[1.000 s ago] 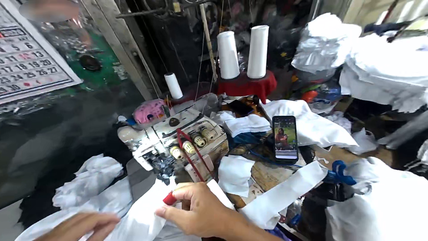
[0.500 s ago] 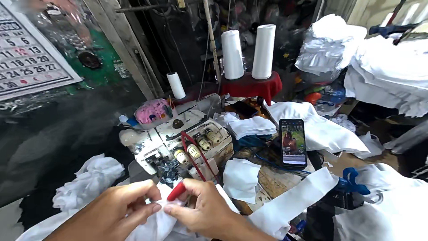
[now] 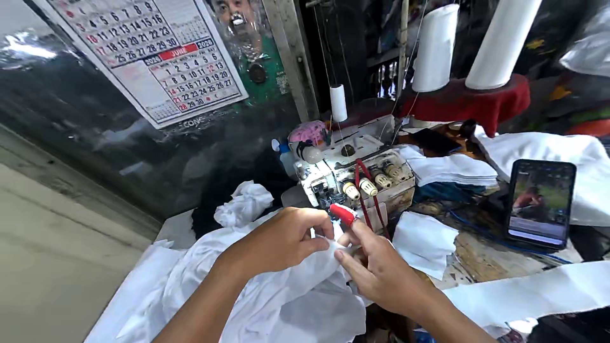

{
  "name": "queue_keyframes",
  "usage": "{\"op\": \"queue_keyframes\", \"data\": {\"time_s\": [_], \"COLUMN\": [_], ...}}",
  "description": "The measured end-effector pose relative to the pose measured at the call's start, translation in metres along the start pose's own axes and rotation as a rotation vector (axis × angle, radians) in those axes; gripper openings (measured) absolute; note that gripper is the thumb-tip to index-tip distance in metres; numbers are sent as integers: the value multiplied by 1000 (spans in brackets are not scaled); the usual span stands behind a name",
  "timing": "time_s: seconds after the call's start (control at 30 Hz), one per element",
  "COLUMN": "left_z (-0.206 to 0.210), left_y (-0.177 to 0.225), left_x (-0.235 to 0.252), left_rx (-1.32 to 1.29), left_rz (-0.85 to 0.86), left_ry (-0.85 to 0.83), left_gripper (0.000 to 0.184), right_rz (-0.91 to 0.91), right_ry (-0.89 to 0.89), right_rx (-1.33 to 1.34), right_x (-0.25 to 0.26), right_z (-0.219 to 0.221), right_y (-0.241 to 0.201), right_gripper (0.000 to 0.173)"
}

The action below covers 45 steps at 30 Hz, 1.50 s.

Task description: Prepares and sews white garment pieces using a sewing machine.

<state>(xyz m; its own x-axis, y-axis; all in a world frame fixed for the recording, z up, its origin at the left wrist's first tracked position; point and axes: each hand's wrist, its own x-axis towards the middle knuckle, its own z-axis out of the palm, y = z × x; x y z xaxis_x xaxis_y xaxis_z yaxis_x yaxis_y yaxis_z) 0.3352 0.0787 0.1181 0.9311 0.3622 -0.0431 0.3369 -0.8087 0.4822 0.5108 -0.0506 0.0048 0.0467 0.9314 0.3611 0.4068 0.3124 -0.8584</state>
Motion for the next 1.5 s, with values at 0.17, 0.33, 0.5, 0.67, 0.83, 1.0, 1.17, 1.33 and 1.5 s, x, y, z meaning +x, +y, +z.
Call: {"op": "queue_keyframes", "data": {"time_s": [0.17,0.33,0.5,0.67,0.83,1.0,1.17,1.33,1.5], "left_z": [-10,-12,-3,-28,-22,-30,-18,-13,-4], "left_y": [15,-1,-15,1,-8,-2,1,-16,11], "left_x": [14,9,16,10,5,14,16,14,11], "left_rx": [314,440,-81,31,-156,-10,248,343,605], "left_rz": [12,140,24,5,33,-57,19,-32,28], "left_ry": [-191,-21,-239,-264,-283,-252,-258,-191,-95], "left_gripper": [9,21,18,22,22,12,18,19,25], "right_rz": [-31,75,110,66,-32,-67,-10,133,268], "right_ry": [-32,93,123,105,-169,-368,-200,-246,-541], "right_rx": [-47,127,137,139,239,-15,-329,50,409], "right_x": [-1,-18,-26,-10,24,51,3,-2,28], "right_z": [2,-5,-16,-22,-24,-31,-19,-9,-29], "right_y": [-1,24,41,34,1,-7,-6,18,17], "right_gripper": [25,37,24,29,45,18,29,30,28]}}
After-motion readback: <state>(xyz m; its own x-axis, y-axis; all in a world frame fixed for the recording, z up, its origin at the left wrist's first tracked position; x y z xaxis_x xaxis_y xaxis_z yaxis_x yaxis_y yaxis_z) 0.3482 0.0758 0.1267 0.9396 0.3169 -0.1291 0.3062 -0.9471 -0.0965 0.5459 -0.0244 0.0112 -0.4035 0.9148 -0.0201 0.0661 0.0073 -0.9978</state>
